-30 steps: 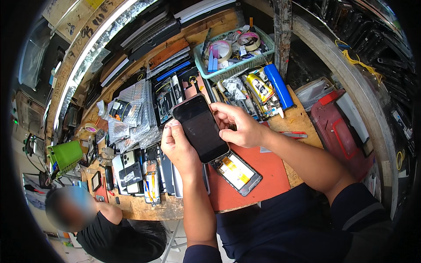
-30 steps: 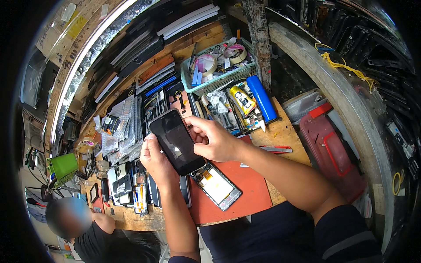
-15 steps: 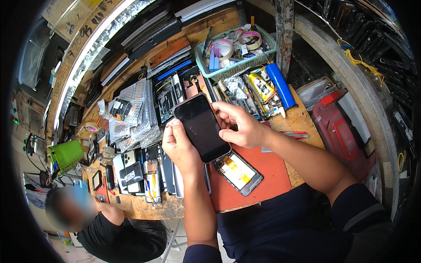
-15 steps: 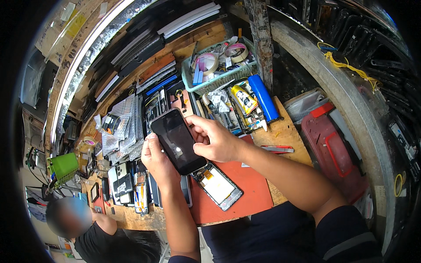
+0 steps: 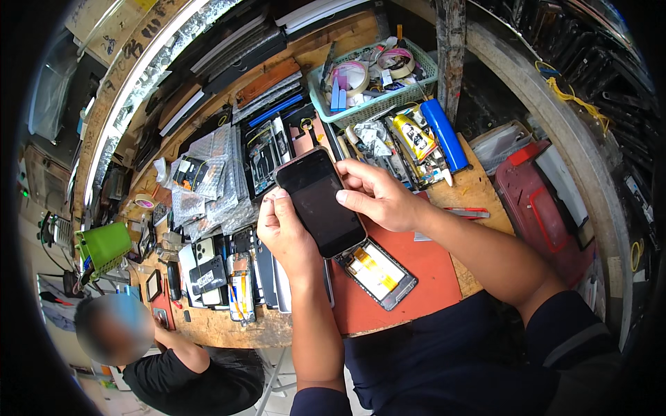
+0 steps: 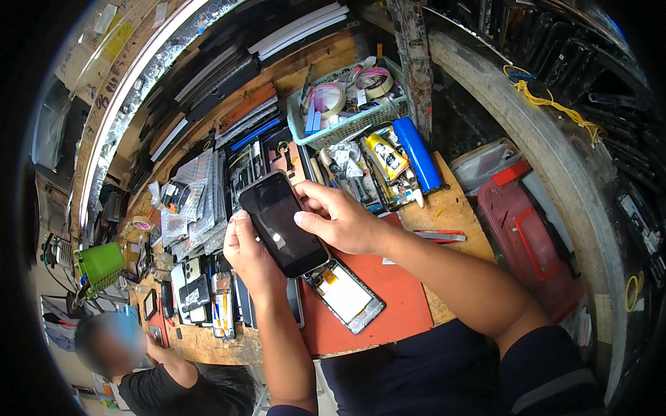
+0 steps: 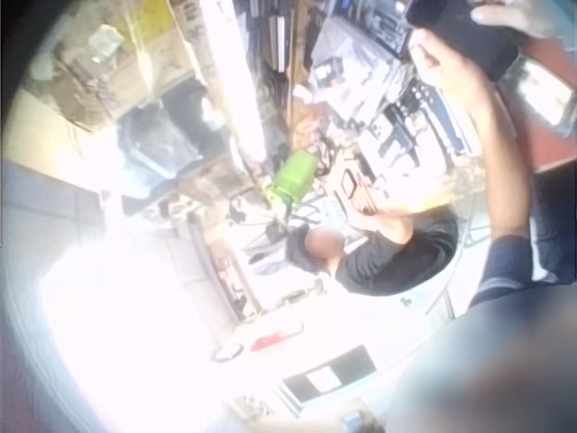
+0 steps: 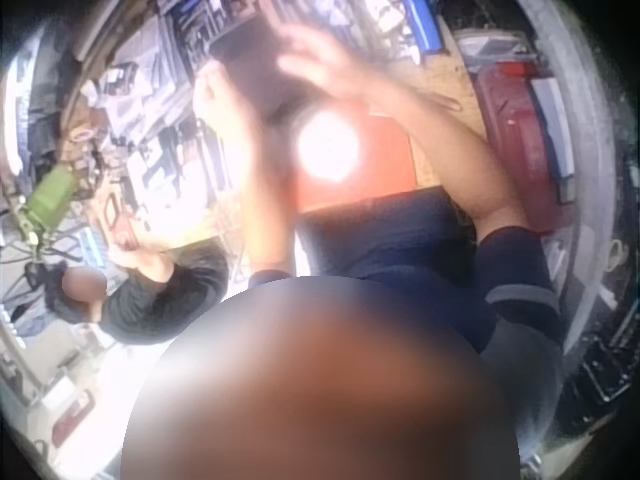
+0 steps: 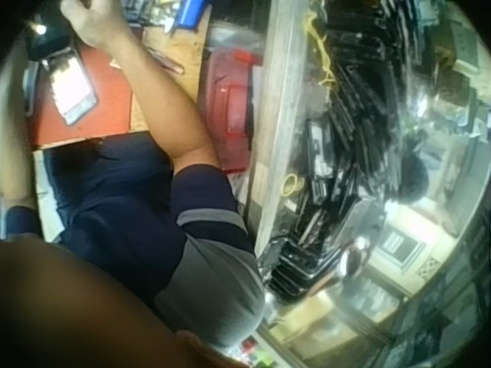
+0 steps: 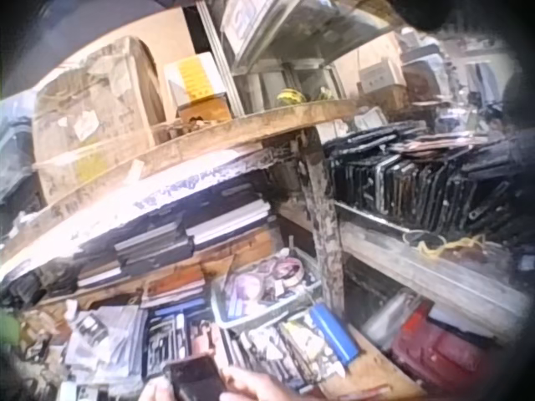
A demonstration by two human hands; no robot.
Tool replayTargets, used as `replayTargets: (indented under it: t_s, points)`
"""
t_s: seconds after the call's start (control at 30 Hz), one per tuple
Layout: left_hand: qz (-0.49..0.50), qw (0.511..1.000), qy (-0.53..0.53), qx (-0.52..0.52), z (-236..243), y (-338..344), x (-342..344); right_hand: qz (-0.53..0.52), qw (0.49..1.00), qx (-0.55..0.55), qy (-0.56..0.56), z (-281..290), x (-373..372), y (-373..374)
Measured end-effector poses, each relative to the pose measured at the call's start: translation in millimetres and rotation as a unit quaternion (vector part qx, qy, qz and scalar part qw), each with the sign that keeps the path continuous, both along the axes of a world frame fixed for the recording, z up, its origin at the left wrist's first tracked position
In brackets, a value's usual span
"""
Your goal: The person handles a disassembled smartphone, removes the back cover, and inspects the internal components. They then pick up a different smartphone, turn it over, and place it back on the workbench among other devices and tools.
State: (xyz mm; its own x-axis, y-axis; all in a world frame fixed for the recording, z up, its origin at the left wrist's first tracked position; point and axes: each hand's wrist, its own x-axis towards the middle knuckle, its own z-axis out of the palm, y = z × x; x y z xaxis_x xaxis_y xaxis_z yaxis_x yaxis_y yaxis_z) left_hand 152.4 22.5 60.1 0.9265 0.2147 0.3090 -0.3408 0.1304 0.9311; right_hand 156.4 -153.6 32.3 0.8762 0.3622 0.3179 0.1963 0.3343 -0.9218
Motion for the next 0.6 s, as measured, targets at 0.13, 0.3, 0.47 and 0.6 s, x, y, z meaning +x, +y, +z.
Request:
replayTargets:
  t_s: [0.13,0.3,0.47,0.6]
  points:
    - [0.002,1.0,-0.005,0.002,1.1,-0.4,-1.0,-0.009,0.999,-0.051,-0.015,-0.1,-1.3,-4.2]
    - [0.006,1.0,0.003,-0.011,-0.2,0.5,0.5,-0.02,0.999,-0.027,-0.027,-5.0,-0.2,-1.3]
    - [0.002,1.0,0.005,-0.009,0.3,-1.0,-1.0,-0.009,0.998,-0.056,-0.011,-3.3,-3.3,-3.3]
    - [0.006,1.0,0.008,-0.008,-0.1,0.0,0.2,-0.013,0.996,-0.082,-0.027,-1.0,-2.5,-5.3]
